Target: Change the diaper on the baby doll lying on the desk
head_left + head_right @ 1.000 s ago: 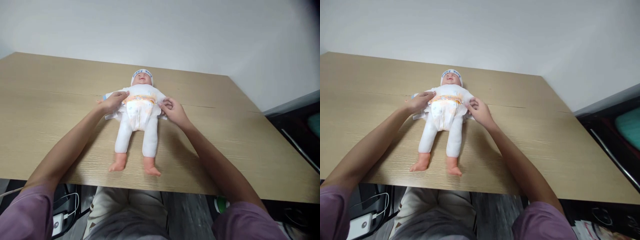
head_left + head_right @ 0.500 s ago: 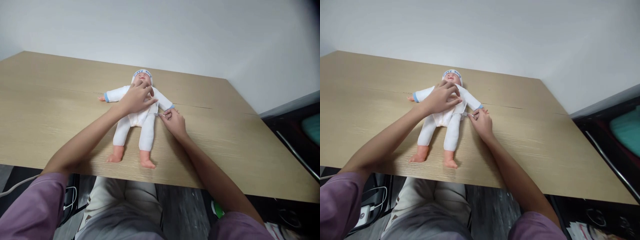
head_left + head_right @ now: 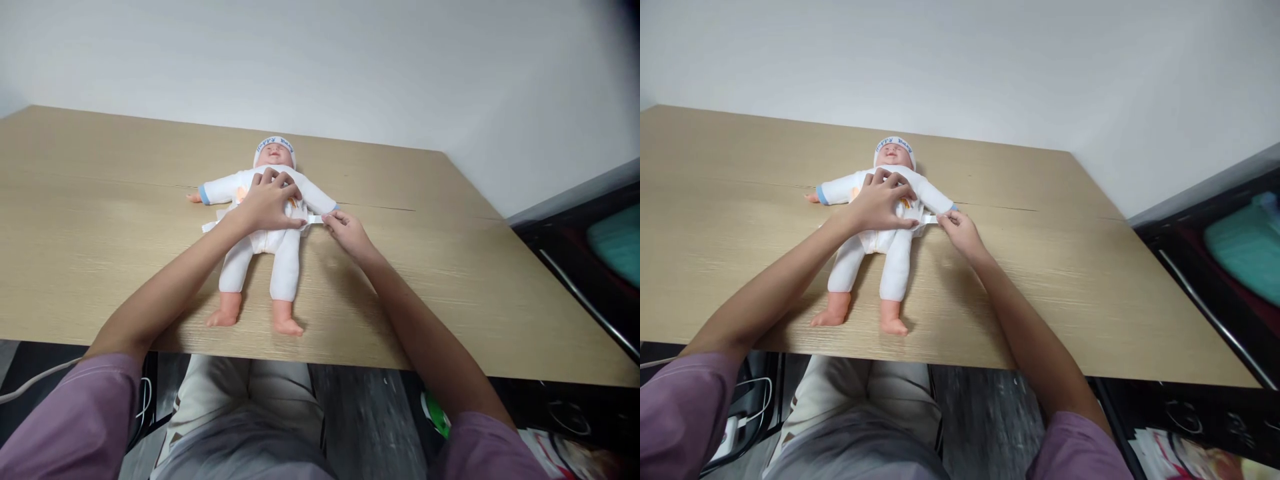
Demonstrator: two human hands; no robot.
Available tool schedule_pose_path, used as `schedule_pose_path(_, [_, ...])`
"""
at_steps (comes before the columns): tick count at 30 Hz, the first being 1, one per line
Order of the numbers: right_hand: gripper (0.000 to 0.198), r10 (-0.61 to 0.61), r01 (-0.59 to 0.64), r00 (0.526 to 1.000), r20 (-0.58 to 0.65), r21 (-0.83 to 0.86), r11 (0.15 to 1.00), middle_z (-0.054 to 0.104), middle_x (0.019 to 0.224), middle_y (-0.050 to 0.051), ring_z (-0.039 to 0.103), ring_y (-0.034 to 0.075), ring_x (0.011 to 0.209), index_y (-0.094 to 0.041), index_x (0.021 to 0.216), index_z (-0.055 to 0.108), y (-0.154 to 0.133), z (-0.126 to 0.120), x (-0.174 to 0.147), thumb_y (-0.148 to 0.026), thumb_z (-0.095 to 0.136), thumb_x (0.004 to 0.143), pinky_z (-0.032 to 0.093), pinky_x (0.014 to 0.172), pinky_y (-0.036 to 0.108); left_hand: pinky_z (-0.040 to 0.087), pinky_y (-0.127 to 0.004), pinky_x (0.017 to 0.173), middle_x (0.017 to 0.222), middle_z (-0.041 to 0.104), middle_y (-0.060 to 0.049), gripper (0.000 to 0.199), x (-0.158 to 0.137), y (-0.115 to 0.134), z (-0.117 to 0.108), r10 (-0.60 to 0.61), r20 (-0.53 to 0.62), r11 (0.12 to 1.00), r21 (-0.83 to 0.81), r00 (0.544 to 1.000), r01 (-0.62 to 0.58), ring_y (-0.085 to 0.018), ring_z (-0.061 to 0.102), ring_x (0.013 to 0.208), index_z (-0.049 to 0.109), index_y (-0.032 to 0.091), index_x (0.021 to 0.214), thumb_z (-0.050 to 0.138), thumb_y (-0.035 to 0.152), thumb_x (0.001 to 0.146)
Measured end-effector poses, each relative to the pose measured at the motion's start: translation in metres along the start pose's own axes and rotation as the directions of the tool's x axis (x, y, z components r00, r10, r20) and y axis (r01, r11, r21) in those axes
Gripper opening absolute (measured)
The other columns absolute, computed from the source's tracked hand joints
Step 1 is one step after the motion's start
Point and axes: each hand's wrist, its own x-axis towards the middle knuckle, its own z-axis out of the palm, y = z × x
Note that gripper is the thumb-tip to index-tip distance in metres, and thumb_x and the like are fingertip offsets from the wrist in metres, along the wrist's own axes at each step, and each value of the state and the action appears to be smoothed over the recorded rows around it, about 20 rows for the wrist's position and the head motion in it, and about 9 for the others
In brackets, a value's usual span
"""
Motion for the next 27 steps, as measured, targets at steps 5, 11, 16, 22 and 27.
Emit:
schedule_pose_path(5, [0.059, 0.016, -0.018, 1.000, 0.018, 0.099, 0.995, 0.050, 0.067, -0.004, 0.041, 0.013, 0.060, -0.026, 0.076, 0.056, -0.021, 0.015, 0.012, -0.075, 0.086, 0.092, 0.036, 0.058, 0.029, 0.039, -0.067, 0.125, 0.160, 0.066, -0.021, 0.078, 0.001, 0.002, -0.002, -0.017, 0.029, 0.999, 0.029, 0.999, 0.016, -0.055, 0.050, 0.150, 0.075, 0.021, 0.148, 0.090, 0.065, 0.085])
schedule_pose_path(11, [0.056, -0.075, 0.072, 0.996, 0.055, 0.063, 0.995, 0.056, 0.072, -0.004, 0.049, 0.014, 0.063, -0.026, 0.076, 0.054, -0.037, 0.054, 0.036, -0.069, 0.081, 0.099, 0.043, 0.062, 0.029, 0.039, -0.066, 0.126, 0.162, 0.066, -0.021, 0.093, 0.002, 0.000, 0.000, -0.025, 0.002, 1.000, -0.006, 1.000, 0.025, -0.054, 0.049, 0.152, 0.062, 0.017, 0.163, 0.090, 0.055, 0.082])
schedule_pose_path(16, [0.049, -0.148, 0.149, 0.988, -0.041, 0.013, 0.989, 0.062, 0.078, -0.001, 0.060, 0.018, 0.075, -0.027, 0.083, 0.057, -0.032, 0.075, 0.041, -0.068, 0.075, 0.102, 0.049, 0.068, 0.031, 0.039, -0.066, 0.125, 0.161, 0.068, -0.022, 0.093, 0.002, 0.000, 0.000, -0.021, 0.003, 1.000, -0.006, 1.000, 0.021, -0.054, 0.050, 0.151, 0.062, 0.015, 0.163, 0.089, 0.048, 0.080])
schedule_pose_path(22, [0.037, -0.445, 0.435, 0.894, -0.057, -0.140, 0.890, 0.079, 0.125, 0.011, 0.076, 0.027, 0.108, -0.027, 0.125, 0.072, -0.029, 0.065, -0.004, -0.061, 0.068, 0.110, 0.066, 0.095, 0.045, 0.040, -0.067, 0.124, 0.164, 0.066, -0.022, 0.091, 0.001, -0.003, 0.004, -0.012, -0.004, 1.000, -0.029, 1.000, 0.012, -0.054, 0.050, 0.152, 0.062, 0.016, 0.162, 0.088, 0.055, 0.084])
schedule_pose_path(27, [0.055, -0.657, 0.663, 0.743, 0.127, -0.268, 0.699, 0.065, 0.173, 0.012, 0.055, 0.033, 0.166, -0.029, 0.166, 0.064, -0.023, 0.058, -0.028, -0.054, 0.039, 0.124, 0.039, 0.143, 0.060, 0.040, -0.070, 0.125, 0.158, 0.071, -0.020, 0.099, 0.003, -0.011, 0.004, -0.007, -0.015, 0.996, -0.087, 1.000, 0.005, -0.055, 0.052, 0.150, 0.057, 0.021, 0.166, 0.092, 0.058, 0.082])
